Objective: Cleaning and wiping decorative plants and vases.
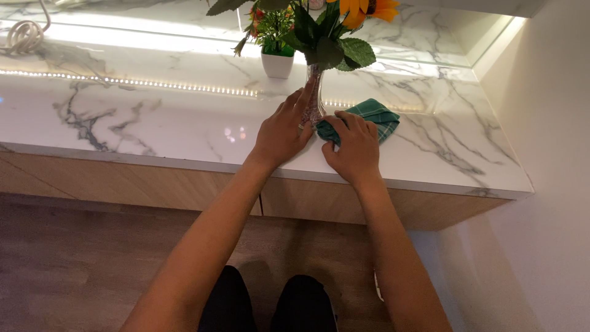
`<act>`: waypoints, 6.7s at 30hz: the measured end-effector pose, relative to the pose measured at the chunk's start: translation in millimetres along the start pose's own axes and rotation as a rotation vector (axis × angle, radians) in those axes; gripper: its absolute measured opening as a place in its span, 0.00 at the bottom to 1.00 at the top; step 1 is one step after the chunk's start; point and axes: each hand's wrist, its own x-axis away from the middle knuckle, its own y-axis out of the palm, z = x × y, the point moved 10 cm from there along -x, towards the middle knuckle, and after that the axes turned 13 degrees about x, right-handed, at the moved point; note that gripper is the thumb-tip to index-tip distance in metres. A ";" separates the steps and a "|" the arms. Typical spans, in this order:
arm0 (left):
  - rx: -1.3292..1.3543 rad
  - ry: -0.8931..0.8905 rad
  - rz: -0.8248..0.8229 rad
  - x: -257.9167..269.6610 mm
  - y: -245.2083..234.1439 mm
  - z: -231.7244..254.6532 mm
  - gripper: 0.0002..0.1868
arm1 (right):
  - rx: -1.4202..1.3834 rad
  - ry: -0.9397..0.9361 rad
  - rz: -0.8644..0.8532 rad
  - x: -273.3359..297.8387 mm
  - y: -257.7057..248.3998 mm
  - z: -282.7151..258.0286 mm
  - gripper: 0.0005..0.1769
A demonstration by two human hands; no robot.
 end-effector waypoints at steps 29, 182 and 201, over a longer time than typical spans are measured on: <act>0.076 0.031 -0.025 1.2 -14.1 23.5 0.47 | -0.090 0.005 -0.026 1.4 5.2 -3.0 0.19; 0.205 -0.070 0.073 3.6 -21.8 9.6 0.45 | -0.020 0.165 0.175 -5.9 -13.0 3.0 0.15; 0.051 0.032 0.040 15.4 -19.9 24.1 0.44 | -0.137 0.053 0.155 -6.7 -7.7 -6.5 0.15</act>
